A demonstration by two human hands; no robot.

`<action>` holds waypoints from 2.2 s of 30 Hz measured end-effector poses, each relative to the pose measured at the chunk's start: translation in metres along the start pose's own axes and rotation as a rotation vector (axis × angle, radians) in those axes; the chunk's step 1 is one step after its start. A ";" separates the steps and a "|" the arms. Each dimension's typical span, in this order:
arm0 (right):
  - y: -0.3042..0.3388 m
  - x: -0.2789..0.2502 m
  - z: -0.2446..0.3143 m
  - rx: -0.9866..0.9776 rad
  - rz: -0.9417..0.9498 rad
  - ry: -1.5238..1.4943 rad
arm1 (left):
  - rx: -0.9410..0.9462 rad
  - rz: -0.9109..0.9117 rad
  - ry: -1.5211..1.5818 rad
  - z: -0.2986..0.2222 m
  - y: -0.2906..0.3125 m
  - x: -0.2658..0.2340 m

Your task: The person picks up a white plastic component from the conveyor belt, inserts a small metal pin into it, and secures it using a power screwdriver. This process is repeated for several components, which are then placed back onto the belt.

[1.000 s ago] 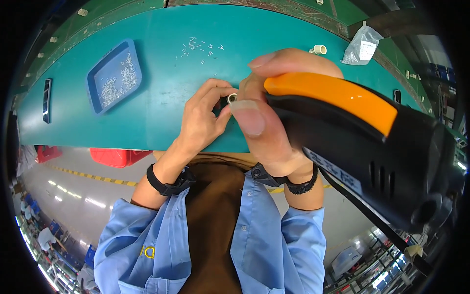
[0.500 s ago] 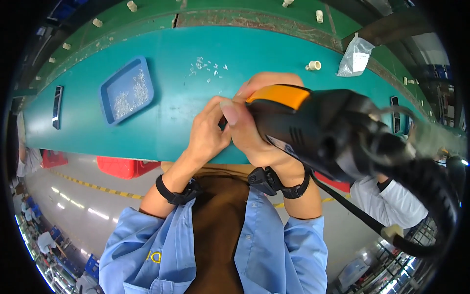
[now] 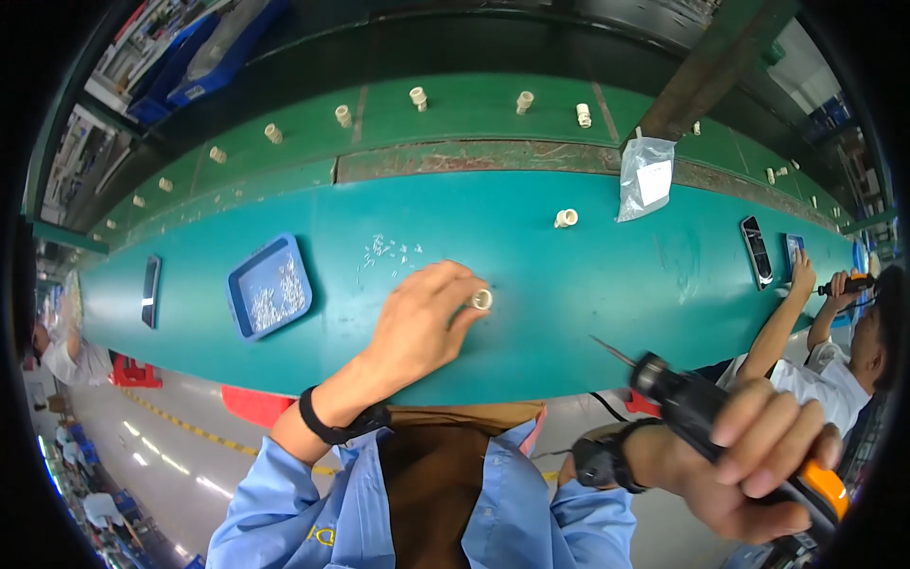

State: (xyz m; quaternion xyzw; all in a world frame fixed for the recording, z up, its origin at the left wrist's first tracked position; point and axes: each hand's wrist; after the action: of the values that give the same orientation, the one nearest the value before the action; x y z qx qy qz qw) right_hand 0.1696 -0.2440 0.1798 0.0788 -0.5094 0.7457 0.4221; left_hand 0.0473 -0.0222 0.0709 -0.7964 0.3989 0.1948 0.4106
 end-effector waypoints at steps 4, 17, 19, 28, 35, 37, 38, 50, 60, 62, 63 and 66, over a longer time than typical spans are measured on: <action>0.005 -0.018 -0.003 -0.012 -0.144 0.077 | -0.100 -0.302 0.088 0.027 -0.065 -0.007; 0.038 -0.015 -0.067 0.138 -0.094 0.376 | -0.174 -0.316 -0.369 0.125 -0.167 0.089; 0.038 -0.019 -0.066 0.104 -0.091 0.386 | -0.141 -0.406 -0.331 0.127 -0.167 0.083; 0.040 -0.021 -0.073 0.184 -0.076 0.334 | -0.440 -0.351 -0.283 0.184 -0.183 0.072; 0.045 -0.008 -0.066 0.236 -0.180 0.346 | -0.500 -0.266 -0.214 0.171 -0.189 0.068; 0.044 -0.003 -0.064 0.220 -0.160 0.329 | -0.520 -0.253 -0.152 0.168 -0.186 0.059; 0.044 -0.001 -0.063 0.208 -0.146 0.315 | -0.525 -0.247 -0.146 0.158 -0.182 0.055; 0.057 0.029 -0.070 0.249 -0.081 0.220 | -0.161 0.073 -0.053 0.037 0.024 -0.018; 0.056 0.050 -0.113 0.288 -0.033 0.179 | -0.476 -0.012 0.281 0.043 0.061 -0.003; 0.057 0.057 -0.133 0.278 -0.046 0.151 | -0.548 -0.002 0.315 0.044 0.064 -0.002; 0.057 0.059 -0.142 0.270 -0.054 0.145 | -0.521 -0.022 0.310 0.043 0.065 0.000; 0.062 0.065 -0.170 0.266 -0.027 0.193 | -0.475 -0.066 0.294 0.042 0.068 0.003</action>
State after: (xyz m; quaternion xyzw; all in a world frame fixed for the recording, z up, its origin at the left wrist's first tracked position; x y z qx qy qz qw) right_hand 0.1378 -0.0757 0.0926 0.0687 -0.3623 0.8048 0.4651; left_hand -0.0040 -0.0126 0.0104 -0.9026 0.3714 0.1516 0.1562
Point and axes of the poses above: each hand's wrist, its own y-axis away from the middle knuckle, its own x-axis out of the palm, z = x × y, and after that the axes turned 11 degrees about -z, right-handed
